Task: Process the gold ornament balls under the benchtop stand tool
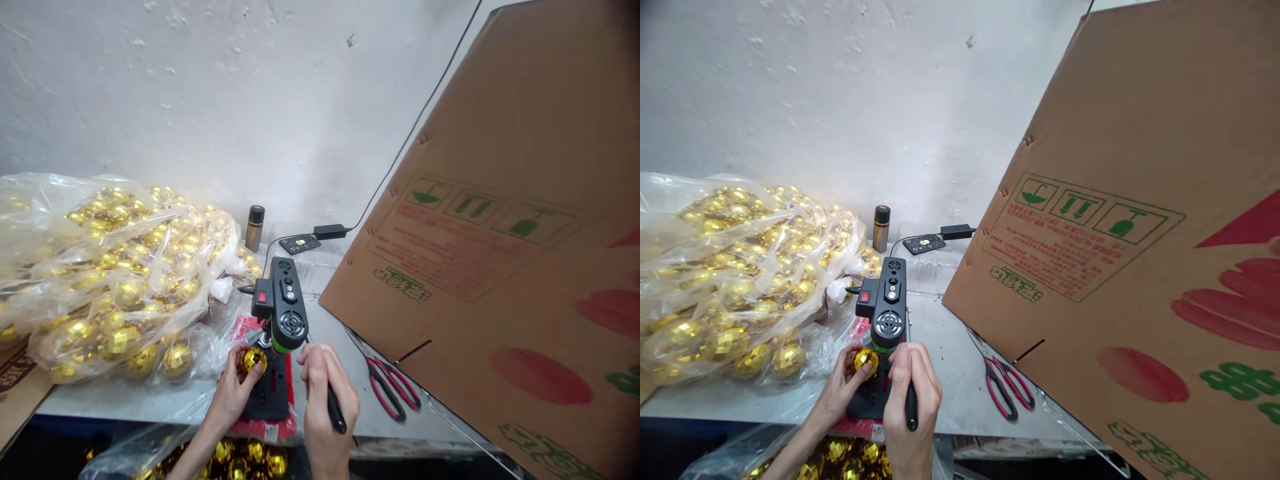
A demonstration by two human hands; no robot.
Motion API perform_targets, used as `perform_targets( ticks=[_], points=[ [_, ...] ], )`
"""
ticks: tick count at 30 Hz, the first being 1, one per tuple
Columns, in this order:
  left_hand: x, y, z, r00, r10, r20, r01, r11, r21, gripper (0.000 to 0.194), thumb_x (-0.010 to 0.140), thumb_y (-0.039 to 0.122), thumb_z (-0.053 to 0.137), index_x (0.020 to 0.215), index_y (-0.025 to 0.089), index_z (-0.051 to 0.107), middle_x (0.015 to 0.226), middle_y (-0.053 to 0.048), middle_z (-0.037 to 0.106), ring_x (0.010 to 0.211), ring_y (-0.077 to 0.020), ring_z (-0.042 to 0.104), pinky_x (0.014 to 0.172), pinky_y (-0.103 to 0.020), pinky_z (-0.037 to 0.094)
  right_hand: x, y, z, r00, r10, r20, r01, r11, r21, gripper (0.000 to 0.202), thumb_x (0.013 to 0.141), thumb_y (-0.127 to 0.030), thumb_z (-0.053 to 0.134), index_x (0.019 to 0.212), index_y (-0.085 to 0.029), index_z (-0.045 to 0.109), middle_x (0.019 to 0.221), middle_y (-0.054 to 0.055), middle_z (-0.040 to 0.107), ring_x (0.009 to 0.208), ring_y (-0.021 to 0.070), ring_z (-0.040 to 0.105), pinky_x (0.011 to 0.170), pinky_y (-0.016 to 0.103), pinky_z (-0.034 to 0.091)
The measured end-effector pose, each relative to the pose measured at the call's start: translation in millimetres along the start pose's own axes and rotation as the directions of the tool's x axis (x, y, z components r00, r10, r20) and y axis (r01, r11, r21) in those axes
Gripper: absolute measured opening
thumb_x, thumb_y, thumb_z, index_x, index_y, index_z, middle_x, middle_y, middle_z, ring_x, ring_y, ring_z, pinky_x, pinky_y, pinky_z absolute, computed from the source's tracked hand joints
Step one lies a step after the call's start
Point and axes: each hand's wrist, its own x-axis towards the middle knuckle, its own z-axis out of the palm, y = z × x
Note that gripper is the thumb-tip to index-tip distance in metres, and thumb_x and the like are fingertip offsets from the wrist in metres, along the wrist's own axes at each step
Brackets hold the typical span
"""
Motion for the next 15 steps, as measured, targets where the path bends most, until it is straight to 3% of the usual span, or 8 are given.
perform_targets(
  ticks=[4,7,10,15],
  points=[
    [-8,-1,6.6,0.992,0.114,0.047,-0.121,0.975,0.186,0.049,0.087,0.057,0.071,0.123,0.024,0.062,0.122,-0.013,0.077,0.113,-0.0353,0.075,0.103,-0.054,0.058,-1,1,-1,1.000,-0.017,0.017,0.017,1.000,0.011,0.035,0.111,-0.021,0.045,0.078,-0.022,0.057,0.071,-0.003,0.055,0.062,0.0105,0.054,0.059,0.021,0.045],
    [-11,-3,8.2,0.976,0.202,0.076,-0.215,0.937,0.274,0.049,0.088,0.050,0.070,0.129,0.024,0.062,0.127,-0.015,0.076,0.119,-0.0368,0.074,0.106,-0.056,0.057,-2,0,-2,1.000,-0.025,0.018,0.025,1.000,0.010,0.034,0.111,-0.020,0.045,0.080,-0.023,0.059,0.072,-0.003,0.056,0.061,0.0104,0.054,0.059,0.020,0.046],
    [-11,-7,8.3,0.963,0.261,0.072,-0.271,0.920,0.284,0.053,0.089,0.049,0.069,0.134,0.022,0.061,0.133,-0.018,0.075,0.126,-0.0380,0.071,0.110,-0.057,0.056,-3,-1,-3,0.999,-0.039,0.015,0.039,0.999,0.007,0.034,0.111,-0.020,0.045,0.081,-0.023,0.060,0.072,-0.003,0.056,0.061,0.0105,0.054,0.058,0.020,0.046],
    [-8,-12,8.3,0.962,0.266,0.062,-0.273,0.921,0.278,0.052,0.090,0.048,0.070,0.134,0.022,0.062,0.133,-0.016,0.075,0.125,-0.0373,0.072,0.109,-0.056,0.057,-4,-1,-2,0.999,-0.040,0.011,0.040,0.999,0.000,0.033,0.111,-0.020,0.045,0.083,-0.022,0.062,0.072,-0.002,0.057,0.060,0.0109,0.055,0.056,0.021,0.046]
  ],
)
